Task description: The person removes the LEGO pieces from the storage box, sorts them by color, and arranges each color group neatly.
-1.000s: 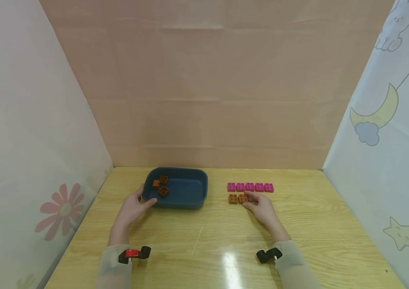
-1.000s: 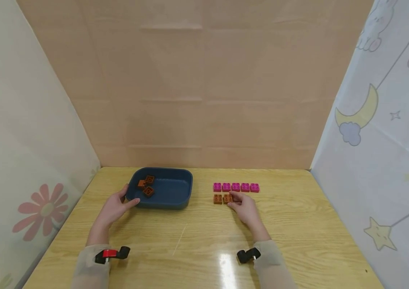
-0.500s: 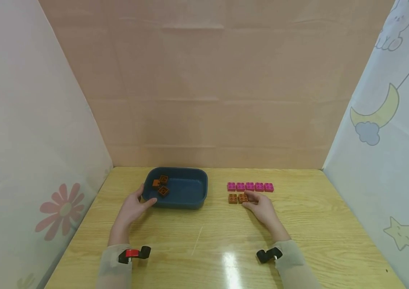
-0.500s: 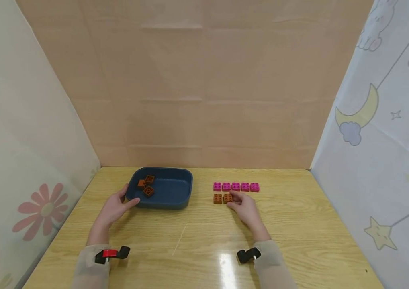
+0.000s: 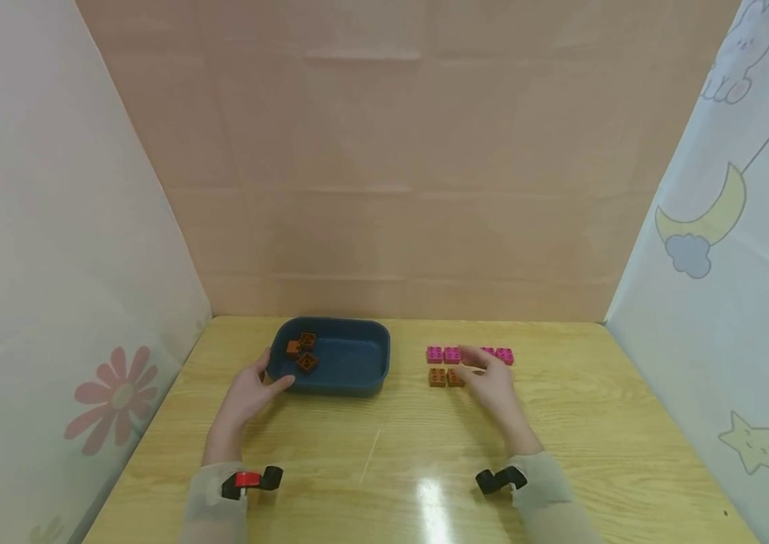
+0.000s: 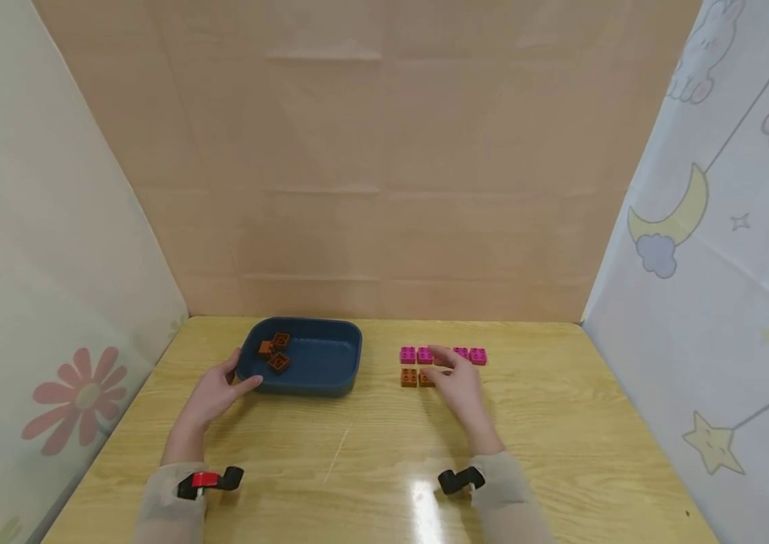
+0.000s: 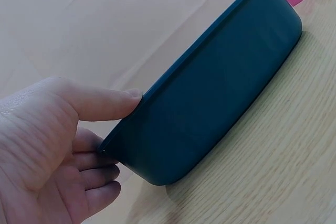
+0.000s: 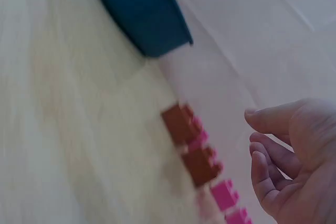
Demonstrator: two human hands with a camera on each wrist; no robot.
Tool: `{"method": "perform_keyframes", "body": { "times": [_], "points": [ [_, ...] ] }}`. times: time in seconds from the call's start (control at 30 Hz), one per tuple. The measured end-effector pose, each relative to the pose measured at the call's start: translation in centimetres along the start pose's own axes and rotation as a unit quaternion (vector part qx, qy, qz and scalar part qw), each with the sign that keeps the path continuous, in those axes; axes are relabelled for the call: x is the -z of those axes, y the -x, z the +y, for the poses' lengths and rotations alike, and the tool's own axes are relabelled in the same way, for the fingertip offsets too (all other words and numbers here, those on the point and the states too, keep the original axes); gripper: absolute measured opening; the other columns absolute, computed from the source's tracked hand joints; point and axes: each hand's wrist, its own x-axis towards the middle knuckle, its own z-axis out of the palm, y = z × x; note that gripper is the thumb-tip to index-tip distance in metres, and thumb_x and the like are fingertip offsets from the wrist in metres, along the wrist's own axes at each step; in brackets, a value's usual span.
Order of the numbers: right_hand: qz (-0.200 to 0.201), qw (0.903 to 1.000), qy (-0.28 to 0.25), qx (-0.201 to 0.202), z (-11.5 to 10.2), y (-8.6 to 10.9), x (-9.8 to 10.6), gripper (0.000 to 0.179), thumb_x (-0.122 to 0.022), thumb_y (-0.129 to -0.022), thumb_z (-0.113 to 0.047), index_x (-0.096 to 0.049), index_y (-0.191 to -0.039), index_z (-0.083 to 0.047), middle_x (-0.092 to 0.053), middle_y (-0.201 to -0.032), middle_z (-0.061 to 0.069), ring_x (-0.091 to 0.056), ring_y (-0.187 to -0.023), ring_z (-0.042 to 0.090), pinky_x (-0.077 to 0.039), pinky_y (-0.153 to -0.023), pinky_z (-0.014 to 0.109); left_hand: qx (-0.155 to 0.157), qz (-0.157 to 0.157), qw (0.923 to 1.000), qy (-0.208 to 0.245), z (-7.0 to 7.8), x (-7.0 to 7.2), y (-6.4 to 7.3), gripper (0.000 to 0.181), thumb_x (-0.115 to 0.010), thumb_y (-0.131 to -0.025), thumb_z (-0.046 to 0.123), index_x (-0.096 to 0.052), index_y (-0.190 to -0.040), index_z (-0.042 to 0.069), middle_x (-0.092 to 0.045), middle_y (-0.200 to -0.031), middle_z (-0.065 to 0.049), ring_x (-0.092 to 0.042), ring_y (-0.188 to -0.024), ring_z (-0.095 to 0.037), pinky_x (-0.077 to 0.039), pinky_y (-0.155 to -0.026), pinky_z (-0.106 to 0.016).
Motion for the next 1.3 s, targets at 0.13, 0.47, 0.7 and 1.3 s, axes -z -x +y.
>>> {"method": "perform_keyframes", "body": {
  "times": [0.13,0.47,0.7,1.3],
  "points": [
    [0.002,0.9989,-0.028,0.038,-3.0,-0.5,-2.9,0.041,-0.079,-0.100,-0.016,-0.071,-0.139,-0.007,-0.073,-0.133,0.013,-0.068,-0.121,0.030,-0.057,-0.103,0.046,0.001,0.001,1.0000,0.005,-0.4,-0.1,0.1,0.094,-0.074,-0.104,0.031,-0.016,-0.166,-0.009,-0.018,-0.172,-0.030,-0.027,-0.154,-0.052,-0.031,-0.124,-0.058],
    [-0.171,0.9786,-0.090,0.072,-10.0,-3.3,-15.0,0.039,-0.080,-0.099,-0.021,-0.073,-0.137,-0.013,-0.073,-0.135,0.010,-0.070,-0.118,0.024,-0.058,-0.102,0.044,0.012,-0.001,0.9998,0.015,-1.1,-0.1,0.6,0.095,-0.073,-0.104,0.032,-0.015,-0.167,-0.009,-0.017,-0.172,-0.031,-0.026,-0.154,-0.053,-0.032,-0.123,-0.059],
    [-0.243,0.9683,-0.048,0.033,-11.8,-4.8,-21.4,0.049,-0.084,-0.096,-0.024,-0.071,-0.141,-0.010,-0.073,-0.133,0.007,-0.068,-0.119,0.020,-0.060,-0.096,0.039,0.012,0.001,0.9999,0.001,-1.3,0.2,0.7,0.096,-0.072,-0.104,0.036,-0.014,-0.167,-0.008,-0.019,-0.171,-0.032,-0.029,-0.153,-0.054,-0.033,-0.123,-0.061],
    [-0.245,0.9683,0.050,0.005,-10.8,-6.2,-23.8,0.053,-0.091,-0.090,-0.026,-0.072,-0.138,-0.012,-0.073,-0.130,0.003,-0.068,-0.120,0.022,-0.058,-0.100,0.039,-0.010,0.006,0.9999,-0.008,-0.1,0.1,-0.4,0.094,-0.073,-0.104,0.035,-0.018,-0.166,-0.009,-0.023,-0.170,-0.032,-0.032,-0.152,-0.052,-0.034,-0.122,-0.060]
  ]
}}
